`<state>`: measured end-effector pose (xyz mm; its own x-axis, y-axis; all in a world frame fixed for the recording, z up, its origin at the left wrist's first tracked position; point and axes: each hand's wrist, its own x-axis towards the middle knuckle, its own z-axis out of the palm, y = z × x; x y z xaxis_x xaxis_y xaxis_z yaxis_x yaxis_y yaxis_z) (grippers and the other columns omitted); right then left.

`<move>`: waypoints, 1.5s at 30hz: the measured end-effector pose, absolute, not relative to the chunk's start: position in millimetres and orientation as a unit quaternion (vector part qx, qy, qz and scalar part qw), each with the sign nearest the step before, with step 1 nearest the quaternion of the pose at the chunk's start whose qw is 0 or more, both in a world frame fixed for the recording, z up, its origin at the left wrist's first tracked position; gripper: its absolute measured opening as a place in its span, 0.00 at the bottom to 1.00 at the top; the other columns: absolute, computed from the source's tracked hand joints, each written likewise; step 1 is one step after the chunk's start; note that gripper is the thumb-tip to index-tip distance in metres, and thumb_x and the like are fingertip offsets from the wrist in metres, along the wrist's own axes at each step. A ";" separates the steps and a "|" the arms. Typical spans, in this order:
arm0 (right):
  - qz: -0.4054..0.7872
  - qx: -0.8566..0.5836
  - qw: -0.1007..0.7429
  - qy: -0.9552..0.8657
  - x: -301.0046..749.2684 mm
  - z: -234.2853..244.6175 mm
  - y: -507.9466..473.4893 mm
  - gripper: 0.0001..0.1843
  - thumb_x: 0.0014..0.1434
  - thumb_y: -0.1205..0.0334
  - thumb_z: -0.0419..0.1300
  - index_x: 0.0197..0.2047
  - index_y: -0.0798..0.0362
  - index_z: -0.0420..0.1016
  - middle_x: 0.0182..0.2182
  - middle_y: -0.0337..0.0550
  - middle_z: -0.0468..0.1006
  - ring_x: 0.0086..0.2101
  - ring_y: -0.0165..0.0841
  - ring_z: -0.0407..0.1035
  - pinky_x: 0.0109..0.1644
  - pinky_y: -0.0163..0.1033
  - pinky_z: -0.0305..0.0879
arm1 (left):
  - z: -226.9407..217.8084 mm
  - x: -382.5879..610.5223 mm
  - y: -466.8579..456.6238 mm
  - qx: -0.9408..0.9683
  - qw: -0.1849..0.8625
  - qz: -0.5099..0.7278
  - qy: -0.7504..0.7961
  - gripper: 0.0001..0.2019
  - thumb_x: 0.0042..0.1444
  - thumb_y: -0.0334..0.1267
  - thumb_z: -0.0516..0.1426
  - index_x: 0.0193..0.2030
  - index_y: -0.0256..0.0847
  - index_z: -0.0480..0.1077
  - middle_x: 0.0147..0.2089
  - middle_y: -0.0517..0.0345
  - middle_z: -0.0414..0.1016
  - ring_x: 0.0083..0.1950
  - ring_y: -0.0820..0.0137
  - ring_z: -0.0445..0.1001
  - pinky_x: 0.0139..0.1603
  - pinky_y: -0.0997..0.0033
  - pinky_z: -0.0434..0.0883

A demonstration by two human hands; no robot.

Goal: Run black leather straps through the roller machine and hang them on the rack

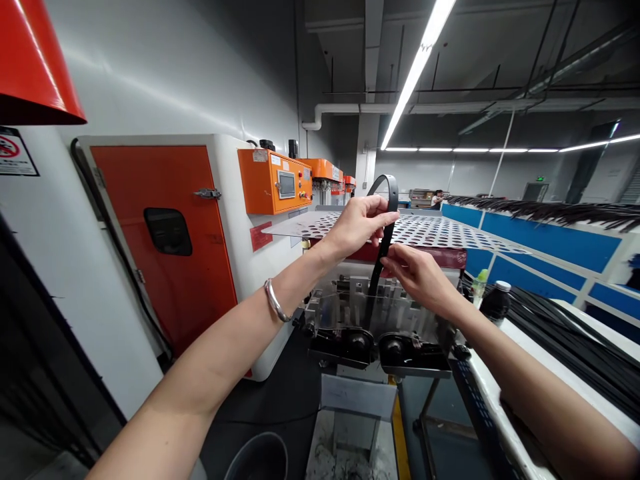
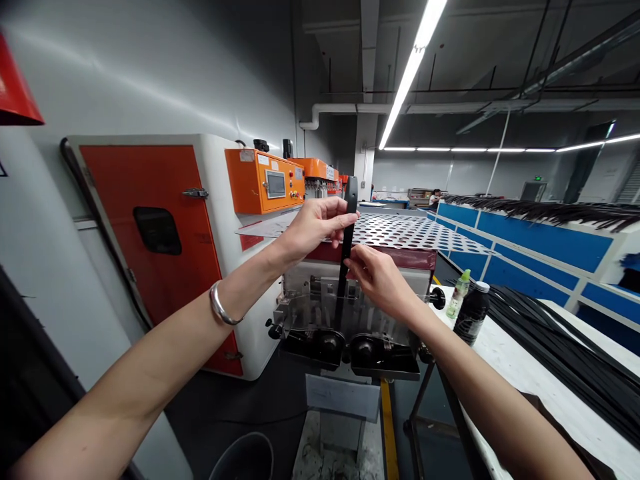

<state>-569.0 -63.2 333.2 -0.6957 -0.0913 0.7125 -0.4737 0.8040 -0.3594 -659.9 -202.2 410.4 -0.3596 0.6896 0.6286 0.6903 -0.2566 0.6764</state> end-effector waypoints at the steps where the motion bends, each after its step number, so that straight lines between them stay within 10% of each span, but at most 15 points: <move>1: 0.271 0.158 0.349 -0.883 -568.2 332.7 -61.2 0.11 0.66 0.57 0.52 0.32 0.51 0.63 0.29 0.41 0.74 0.29 0.33 0.69 0.34 0.37 0.62 | 409.7 -659.8 -201.5 -0.565 0.002 -0.554 -0.612 0.10 0.57 0.39 0.58 0.28 0.41 0.64 0.21 0.65 0.63 0.21 0.78 0.65 0.23 0.72 0.63; 14: 0.220 0.061 0.336 -0.914 -525.5 293.7 -56.5 0.13 0.64 0.50 0.56 0.37 0.51 0.72 0.31 0.41 0.72 0.27 0.31 0.64 0.32 0.37 0.56 | 361.8 -662.8 -198.4 -0.502 0.072 -0.445 -0.738 0.12 0.52 0.41 0.59 0.22 0.39 0.69 0.18 0.66 0.62 0.23 0.77 0.58 0.28 0.71 0.56; 21: 0.389 0.025 0.079 -0.918 -487.2 173.1 -70.9 0.24 0.65 0.44 0.52 0.25 0.52 0.66 0.20 0.36 0.65 0.23 0.30 0.58 0.27 0.37 0.50 | 313.8 -629.3 -232.9 -0.419 0.144 -0.443 -0.779 0.11 0.57 0.47 0.56 0.35 0.41 0.73 0.28 0.62 0.72 0.29 0.74 0.66 0.34 0.71 0.61; 28: 0.518 -0.092 0.146 -0.838 -534.3 38.8 -63.7 0.24 0.56 0.43 0.60 0.47 0.54 0.72 0.45 0.52 0.77 0.45 0.46 0.71 0.45 0.45 0.67 | 172.8 -544.2 -303.2 -0.231 -0.104 -0.516 -0.819 0.16 0.58 0.54 0.53 0.43 0.47 0.73 0.34 0.60 0.73 0.32 0.71 0.68 0.37 0.70 0.67; 34: 0.495 -0.107 0.150 -0.849 -557.4 30.8 -65.3 0.14 0.55 0.52 0.59 0.41 0.50 0.74 0.44 0.50 0.78 0.50 0.50 0.69 0.53 0.49 0.63 | 43.6 -499.6 -330.8 -0.114 -0.248 -0.538 -0.797 0.19 0.51 0.64 0.51 0.39 0.58 0.73 0.29 0.62 0.73 0.26 0.67 0.67 0.28 0.63 0.65; 38: 0.490 -0.096 0.132 -0.857 -556.9 29.4 -67.6 0.08 0.52 0.57 0.59 0.34 0.50 0.74 0.39 0.48 0.78 0.46 0.49 0.70 0.53 0.48 0.60 | 23.8 -489.0 -338.0 -0.102 -0.267 -0.553 -0.783 0.17 0.48 0.67 0.51 0.36 0.65 0.72 0.28 0.66 0.72 0.20 0.72 0.62 0.24 0.64 0.60; 45: 0.564 -0.096 0.011 -0.820 -526.9 4.9 -87.1 0.07 0.48 0.58 0.58 0.24 0.51 0.66 0.26 0.41 0.72 0.34 0.39 0.67 0.41 0.40 0.61 | 30.4 -503.7 -314.1 -0.023 -0.287 -0.588 -0.756 0.22 0.49 0.56 0.58 0.44 0.40 0.71 0.35 0.57 0.72 0.33 0.69 0.68 0.28 0.71 0.62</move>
<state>-526.9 -87.1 4.9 -0.9813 0.1701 -0.0902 0.1453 0.3463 -0.9268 -503.7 -314.1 30.4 -0.8346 0.3712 -0.4071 -0.3027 0.3085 0.9018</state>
